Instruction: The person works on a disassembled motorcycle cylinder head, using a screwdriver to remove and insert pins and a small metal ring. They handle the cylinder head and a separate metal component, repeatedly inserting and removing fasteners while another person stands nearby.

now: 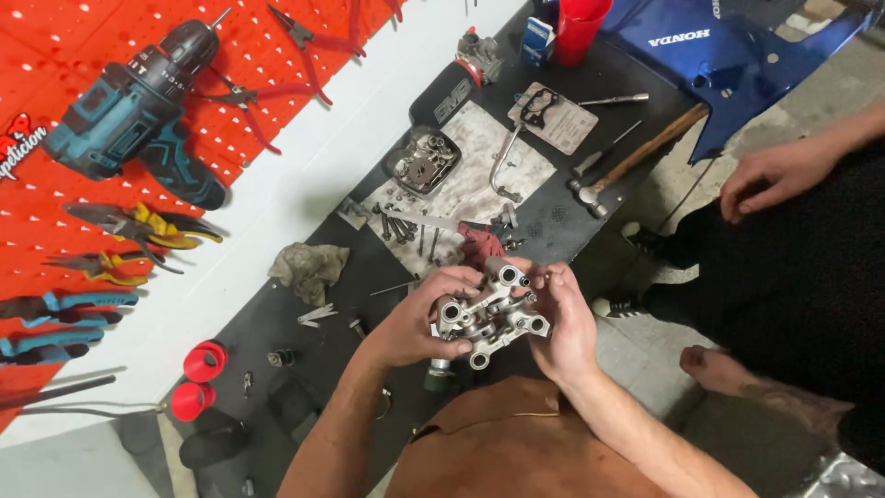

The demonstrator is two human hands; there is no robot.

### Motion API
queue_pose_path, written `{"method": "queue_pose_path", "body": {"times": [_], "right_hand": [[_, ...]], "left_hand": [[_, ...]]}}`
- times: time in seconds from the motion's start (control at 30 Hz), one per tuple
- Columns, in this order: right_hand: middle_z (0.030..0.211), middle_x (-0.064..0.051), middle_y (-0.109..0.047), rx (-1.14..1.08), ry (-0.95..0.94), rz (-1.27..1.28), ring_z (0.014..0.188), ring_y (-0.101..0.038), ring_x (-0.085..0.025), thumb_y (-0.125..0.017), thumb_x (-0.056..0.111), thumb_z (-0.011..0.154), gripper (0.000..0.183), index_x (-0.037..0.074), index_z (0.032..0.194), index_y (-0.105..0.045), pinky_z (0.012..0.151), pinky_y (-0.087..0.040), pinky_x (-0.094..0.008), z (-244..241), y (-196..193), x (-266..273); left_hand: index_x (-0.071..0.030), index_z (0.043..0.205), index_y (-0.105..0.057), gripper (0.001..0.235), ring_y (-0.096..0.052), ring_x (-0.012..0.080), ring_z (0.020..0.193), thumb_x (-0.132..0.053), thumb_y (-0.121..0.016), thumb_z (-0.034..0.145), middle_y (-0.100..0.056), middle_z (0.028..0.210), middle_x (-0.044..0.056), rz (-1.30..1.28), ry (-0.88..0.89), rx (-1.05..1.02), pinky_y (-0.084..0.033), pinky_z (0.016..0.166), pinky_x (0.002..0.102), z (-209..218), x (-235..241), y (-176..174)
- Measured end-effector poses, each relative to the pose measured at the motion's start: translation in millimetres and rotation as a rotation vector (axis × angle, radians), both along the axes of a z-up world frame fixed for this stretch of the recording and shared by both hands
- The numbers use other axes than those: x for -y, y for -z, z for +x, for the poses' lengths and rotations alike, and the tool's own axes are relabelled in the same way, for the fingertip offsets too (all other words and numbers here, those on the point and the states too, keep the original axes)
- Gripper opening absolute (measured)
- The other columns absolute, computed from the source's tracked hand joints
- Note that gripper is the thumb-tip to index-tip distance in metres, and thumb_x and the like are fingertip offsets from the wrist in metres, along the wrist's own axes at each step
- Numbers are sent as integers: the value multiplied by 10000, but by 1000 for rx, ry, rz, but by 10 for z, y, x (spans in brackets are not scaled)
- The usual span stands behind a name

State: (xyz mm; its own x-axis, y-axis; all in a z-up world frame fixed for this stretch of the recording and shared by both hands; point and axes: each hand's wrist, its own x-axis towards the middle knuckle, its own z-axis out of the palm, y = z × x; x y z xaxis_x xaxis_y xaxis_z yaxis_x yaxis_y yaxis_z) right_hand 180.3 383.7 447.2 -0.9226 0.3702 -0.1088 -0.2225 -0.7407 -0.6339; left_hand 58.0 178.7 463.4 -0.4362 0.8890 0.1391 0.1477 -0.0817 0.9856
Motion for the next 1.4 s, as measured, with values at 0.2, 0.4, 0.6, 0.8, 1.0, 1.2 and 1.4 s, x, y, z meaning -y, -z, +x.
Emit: {"method": "queue_pose_path", "body": {"times": [0.2, 0.4, 0.6, 0.8, 1.0, 1.2, 1.4], "right_hand": [[945, -55, -620, 120, 10, -127, 848, -526, -135, -507, 284, 1080, 193, 113, 997, -533, 777, -456, -301, 6, 110, -38], [925, -49, -624, 122, -3, -147, 823, -521, -126, -506, 280, 1067, 186, 120, 974, -527, 751, -454, -296, -32, 73, -29], [1109, -133, -735, 193, -58, 18, 882, -617, -185, -485, 248, 1007, 179, 92, 929, -523, 822, -518, -344, 0, 363, 71], [1076, -101, -668, 345, -300, 301, 1021, -636, -158, -521, 229, 1067, 218, 40, 1056, -628, 905, -522, -346, -132, 1035, -132], [915, -143, -719, 629, -151, 1669, 889, -699, -357, -681, 291, 926, 222, 91, 1015, -642, 747, -546, -464, -746, 1802, -1101], [920, -153, -721, 479, -289, 1952, 880, -699, -389, -729, 313, 879, 251, 123, 1032, -671, 749, -555, -507, -894, 2202, -1229], [908, -153, -739, 483, -226, 1700, 809, -728, -294, -768, 244, 949, 294, 81, 1177, -680, 738, -565, -430, -1099, 2202, -1446]], "left_hand": [[-89, 1349, -572, 640, -444, 242, 1452, -117, -876, 786, -457, 1520, 114, -21, 12, 154, -437, 1161, 391, -15, -56, 35], [-85, 1347, -590, 635, -444, 239, 1474, -126, -874, 780, -461, 1528, 112, -84, -8, 77, -430, 1182, 392, 7, -38, -74], [-105, 1373, -530, 683, -441, 190, 1338, -283, -864, 804, -433, 1445, 64, -115, 1, 460, -425, 1085, 357, 372, 337, 783], [-19, 1419, -542, 617, -607, 279, 1127, -392, -754, 976, -604, 1303, 164, 249, -367, 1171, -500, 939, 441, 1072, 660, 1385], [-72, 1435, -492, 674, -593, 359, 1201, -493, -623, 926, -599, 1347, 157, 304, -783, 1257, -474, 1002, 541, 1055, 977, 1373], [-94, 1544, -439, 742, -507, 336, 1349, -528, -592, 962, -537, 1486, 104, 490, -1113, 1037, -381, 1125, 553, 1333, 1575, 1259], [-127, 1589, -429, 882, -506, 338, 1375, -711, -548, 940, -523, 1530, 77, 677, -1356, 788, -410, 1116, 601, 1574, 2169, 744]]}}
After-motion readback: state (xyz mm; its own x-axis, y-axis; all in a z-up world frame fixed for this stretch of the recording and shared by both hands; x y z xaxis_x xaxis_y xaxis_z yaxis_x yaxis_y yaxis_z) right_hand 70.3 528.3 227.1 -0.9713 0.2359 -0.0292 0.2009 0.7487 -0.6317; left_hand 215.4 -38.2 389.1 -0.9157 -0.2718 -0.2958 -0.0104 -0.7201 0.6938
